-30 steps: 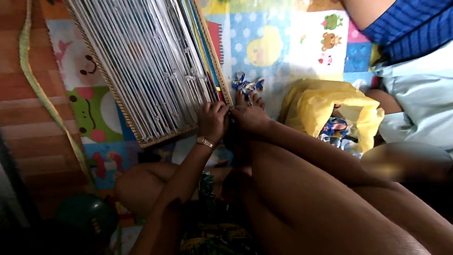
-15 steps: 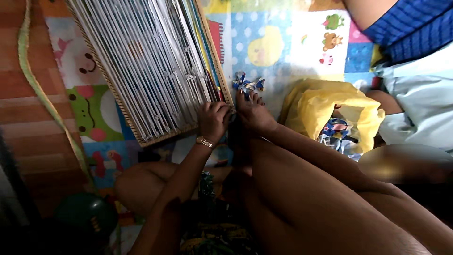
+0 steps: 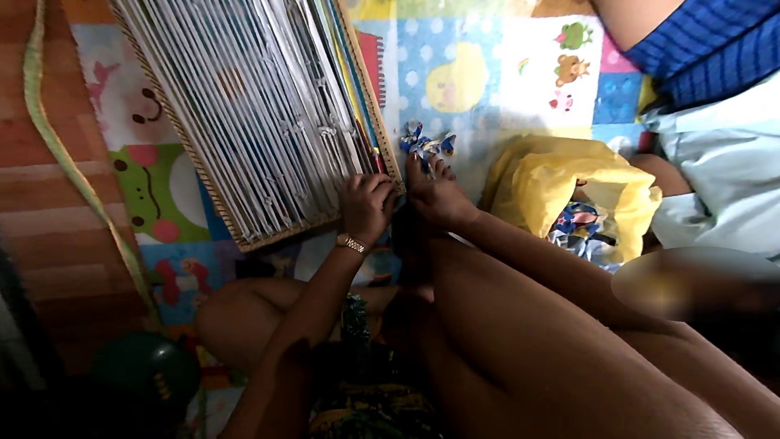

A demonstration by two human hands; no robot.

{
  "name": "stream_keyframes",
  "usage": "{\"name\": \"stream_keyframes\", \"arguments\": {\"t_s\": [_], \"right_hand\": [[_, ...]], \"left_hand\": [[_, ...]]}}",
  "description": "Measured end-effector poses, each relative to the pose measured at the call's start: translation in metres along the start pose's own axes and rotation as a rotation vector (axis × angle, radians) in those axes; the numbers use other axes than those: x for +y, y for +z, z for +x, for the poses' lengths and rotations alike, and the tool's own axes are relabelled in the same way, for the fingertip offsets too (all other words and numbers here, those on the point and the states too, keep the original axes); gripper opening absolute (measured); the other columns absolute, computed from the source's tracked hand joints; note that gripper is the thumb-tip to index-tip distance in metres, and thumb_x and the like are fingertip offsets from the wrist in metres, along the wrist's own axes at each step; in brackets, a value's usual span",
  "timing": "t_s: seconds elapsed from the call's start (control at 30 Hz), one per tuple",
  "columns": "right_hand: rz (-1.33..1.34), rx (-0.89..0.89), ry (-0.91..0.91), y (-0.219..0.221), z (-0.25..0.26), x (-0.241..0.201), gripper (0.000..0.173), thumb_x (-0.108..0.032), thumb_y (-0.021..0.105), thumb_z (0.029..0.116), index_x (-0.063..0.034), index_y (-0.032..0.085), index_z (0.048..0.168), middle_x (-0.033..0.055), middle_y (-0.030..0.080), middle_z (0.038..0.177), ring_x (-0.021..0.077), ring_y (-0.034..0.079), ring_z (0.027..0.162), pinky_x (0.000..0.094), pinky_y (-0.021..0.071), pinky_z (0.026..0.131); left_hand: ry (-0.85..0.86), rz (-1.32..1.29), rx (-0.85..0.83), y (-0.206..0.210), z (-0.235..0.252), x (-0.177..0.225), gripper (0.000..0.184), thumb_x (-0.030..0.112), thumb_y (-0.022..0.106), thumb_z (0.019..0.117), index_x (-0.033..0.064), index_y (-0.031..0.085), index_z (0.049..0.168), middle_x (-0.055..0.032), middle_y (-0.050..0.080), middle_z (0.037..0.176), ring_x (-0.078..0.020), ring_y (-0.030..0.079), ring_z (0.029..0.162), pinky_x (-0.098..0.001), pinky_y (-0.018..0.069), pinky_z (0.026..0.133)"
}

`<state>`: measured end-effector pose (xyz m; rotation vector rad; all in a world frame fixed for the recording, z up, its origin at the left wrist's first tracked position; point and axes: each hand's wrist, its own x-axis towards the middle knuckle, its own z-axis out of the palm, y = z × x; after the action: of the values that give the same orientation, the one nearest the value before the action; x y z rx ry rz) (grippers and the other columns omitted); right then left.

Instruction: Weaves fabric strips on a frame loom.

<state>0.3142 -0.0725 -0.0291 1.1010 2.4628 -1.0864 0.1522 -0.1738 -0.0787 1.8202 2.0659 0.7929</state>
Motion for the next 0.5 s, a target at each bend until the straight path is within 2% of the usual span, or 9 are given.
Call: {"name": "stream_keyframes", "arguments": {"t_s": [0.07, 0.1, 0.17, 0.2, 0.27, 0.33, 0.37, 0.4, 0.5], "right_hand": [[-0.089, -0.088, 0.055, -0.001, 0.003, -0.005, 0.035, -0.027, 0.049, 0.1042, -0.0108, 0.072, 0.125, 0.0226, 0.037, 0.161, 0.0522, 0.025, 0.149, 0.0766, 0.0217, 0.111], [-0.107, -0.11, 0.103, 0.0, 0.005, -0.006, 0.041, -0.029, 0.048, 0.1047, -0.0111, 0.063, 0.138, 0.022, 0.025, 0.167, 0.0524, 0.016, 0.152, 0.0772, 0.0176, 0.112], [-0.134, -0.121, 0.22, 0.003, 0.012, -0.007, 0.069, -0.033, 0.046, 0.1044, -0.0126, 0.02, 0.165, 0.0261, 0.01, 0.169, 0.0532, 0.01, 0.153, 0.0749, 0.018, 0.114], [-0.135, -0.106, 0.266, 0.004, 0.016, -0.007, 0.076, -0.034, 0.047, 0.1032, -0.0129, 0.01, 0.166, 0.0306, 0.012, 0.167, 0.0549, 0.015, 0.151, 0.0741, 0.022, 0.114], [-0.122, -0.095, 0.308, 0.001, 0.022, -0.009, 0.072, -0.033, 0.045, 0.1045, -0.0114, 0.014, 0.165, 0.0357, 0.025, 0.16, 0.0564, 0.028, 0.146, 0.0734, 0.031, 0.109], [-0.044, -0.099, 0.321, -0.008, 0.024, -0.011, 0.053, -0.03, 0.047, 0.1052, -0.0071, 0.045, 0.153, 0.0327, 0.051, 0.143, 0.0526, 0.046, 0.135, 0.0724, 0.04, 0.101], [0.006, -0.085, 0.318, -0.011, 0.025, -0.011, 0.04, -0.028, 0.051, 0.1041, -0.0033, 0.064, 0.132, 0.0301, 0.061, 0.129, 0.05, 0.054, 0.126, 0.0713, 0.0441, 0.096], [0.056, -0.11, 0.329, -0.014, 0.027, -0.011, 0.036, -0.027, 0.051, 0.1046, -0.0022, 0.069, 0.123, 0.0284, 0.062, 0.128, 0.0479, 0.055, 0.126, 0.0708, 0.0435, 0.097], [0.194, -0.077, 0.357, -0.012, 0.028, -0.009, 0.033, -0.026, 0.051, 0.1046, -0.0029, 0.073, 0.113, 0.0234, 0.068, 0.118, 0.0424, 0.061, 0.117, 0.068, 0.0453, 0.096]], "left_hand": [[-0.004, -0.004, -0.007, -0.001, 0.001, 0.001, 0.019, 0.028, 0.066, 0.0969, 0.0174, 0.081, 0.103, -0.002, 0.073, 0.117, -0.0286, 0.063, 0.113, -0.0504, 0.0456, 0.099], [-0.001, 0.0, -0.006, 0.0, 0.001, 0.0, 0.02, 0.03, 0.066, 0.096, 0.0174, 0.08, 0.102, -0.002, 0.073, 0.118, -0.0286, 0.063, 0.113, -0.0505, 0.0454, 0.099], [-0.012, 0.022, -0.017, 0.0, 0.001, 0.0, 0.022, 0.034, 0.067, 0.0951, 0.0168, 0.08, 0.101, -0.0023, 0.072, 0.119, -0.0287, 0.063, 0.113, -0.0506, 0.0455, 0.1], [-0.028, 0.034, -0.019, 0.001, 0.001, 0.001, 0.022, 0.034, 0.069, 0.0949, 0.0156, 0.079, 0.099, -0.003, 0.072, 0.119, -0.0291, 0.063, 0.113, -0.0507, 0.0462, 0.099], [-0.069, 0.056, -0.013, 0.003, 0.003, 0.004, 0.02, 0.032, 0.071, 0.0934, 0.0132, 0.078, 0.094, -0.0038, 0.072, 0.118, -0.0297, 0.064, 0.111, -0.0513, 0.0473, 0.097], [-0.105, 0.076, -0.038, 0.003, 0.005, 0.007, 0.02, 0.033, 0.07, 0.0934, 0.0137, 0.078, 0.093, -0.0024, 0.072, 0.12, -0.0288, 0.064, 0.111, -0.0526, 0.0461, 0.097], [-0.118, 0.079, -0.053, 0.002, 0.006, 0.008, 0.02, 0.033, 0.069, 0.0941, 0.0141, 0.077, 0.094, -0.0017, 0.072, 0.12, -0.0285, 0.064, 0.112, -0.0536, 0.0457, 0.098], [-0.128, 0.082, -0.057, 0.002, 0.007, 0.009, 0.02, 0.033, 0.069, 0.0942, 0.0144, 0.077, 0.094, -0.0015, 0.072, 0.12, -0.0284, 0.064, 0.112, -0.0539, 0.0455, 0.097], [-0.163, 0.095, -0.069, 0.001, 0.009, 0.013, 0.018, 0.031, 0.069, 0.0932, 0.0144, 0.077, 0.095, -0.0017, 0.071, 0.12, -0.0288, 0.063, 0.113, -0.0545, 0.0451, 0.098]]}}
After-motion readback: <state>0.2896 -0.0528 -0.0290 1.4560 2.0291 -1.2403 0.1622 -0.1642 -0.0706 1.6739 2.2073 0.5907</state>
